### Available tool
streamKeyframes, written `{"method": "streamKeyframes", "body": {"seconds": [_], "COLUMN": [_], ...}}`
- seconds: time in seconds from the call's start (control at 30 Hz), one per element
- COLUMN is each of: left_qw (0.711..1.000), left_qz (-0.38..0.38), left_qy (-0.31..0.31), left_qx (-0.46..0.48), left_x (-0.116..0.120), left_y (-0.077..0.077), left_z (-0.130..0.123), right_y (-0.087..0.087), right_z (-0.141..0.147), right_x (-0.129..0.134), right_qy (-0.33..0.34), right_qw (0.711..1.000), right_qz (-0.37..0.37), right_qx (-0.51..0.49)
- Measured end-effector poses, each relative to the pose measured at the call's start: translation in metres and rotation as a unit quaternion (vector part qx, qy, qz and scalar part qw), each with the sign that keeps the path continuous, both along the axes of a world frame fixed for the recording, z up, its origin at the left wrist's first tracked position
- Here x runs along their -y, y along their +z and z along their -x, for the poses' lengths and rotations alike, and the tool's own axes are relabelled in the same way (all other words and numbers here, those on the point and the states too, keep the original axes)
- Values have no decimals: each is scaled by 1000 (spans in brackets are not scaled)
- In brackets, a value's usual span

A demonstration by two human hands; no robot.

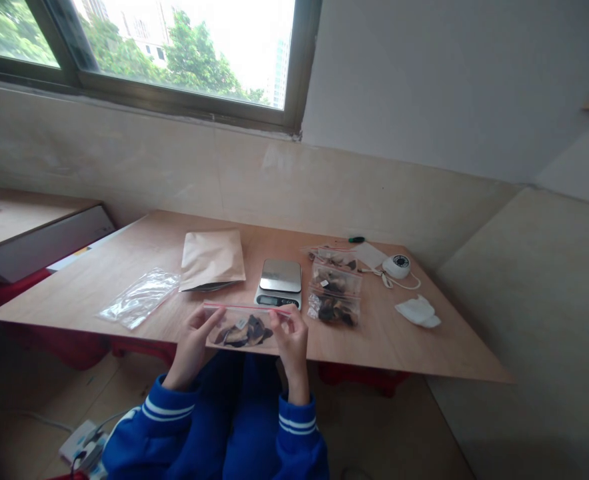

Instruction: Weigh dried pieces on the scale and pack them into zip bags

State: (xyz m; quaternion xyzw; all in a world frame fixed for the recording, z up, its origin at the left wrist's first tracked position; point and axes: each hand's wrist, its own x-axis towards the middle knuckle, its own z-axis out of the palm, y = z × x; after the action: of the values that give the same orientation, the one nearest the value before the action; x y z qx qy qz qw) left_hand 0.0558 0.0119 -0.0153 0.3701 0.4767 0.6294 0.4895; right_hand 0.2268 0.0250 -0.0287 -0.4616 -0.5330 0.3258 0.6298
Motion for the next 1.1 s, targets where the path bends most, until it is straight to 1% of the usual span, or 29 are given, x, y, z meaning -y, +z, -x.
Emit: {"method": "streamKeyframes", "body": {"seconds": [0.17,0.27,0.33,0.4,0.47,0.53,0.6,0.7,0.8,0.93,1.0,1.1], "left_qw": [999,999,999,999,999,999,997,996,998,999,999,999], "left_qz": [1,-16,-27,-36,-37,-29,-22,-13,-14,-24,-23,-25], "left_qy": [4,16,21,11,-1,-18,-46,-79,-68,-33,-29,-32], "left_qx": [-32,-37,-32,-19,8,37,52,36,9,-15,-24,-31], "left_x": [3,2,0,-1,-1,1,3,3,1,-2,-2,0], "left_y": [3,1,-1,-3,-5,-6,-8,-9,-9,-9,-9,-7], "left_z": [3,3,1,-1,-3,-4,-3,-2,-2,-1,1,4], "right_y": [2,2,0,-3,-6,-8,-8,-5,-2,0,-1,-3], "right_z": [1,2,2,3,6,10,13,14,11,6,5,6], "right_x": [0,-1,-2,-1,0,1,2,3,3,4,5,5], "right_qy": [-4,-2,8,34,79,119,129,116,118,147,155,143], "right_qw": [1000,1000,999,996,990,984,982,984,985,983,983,985], "right_qz": [-8,-7,8,28,45,57,63,61,68,74,73,77], "right_qx": [1,-11,-34,-74,-110,-124,-122,-117,-105,-77,-61,-50]}}
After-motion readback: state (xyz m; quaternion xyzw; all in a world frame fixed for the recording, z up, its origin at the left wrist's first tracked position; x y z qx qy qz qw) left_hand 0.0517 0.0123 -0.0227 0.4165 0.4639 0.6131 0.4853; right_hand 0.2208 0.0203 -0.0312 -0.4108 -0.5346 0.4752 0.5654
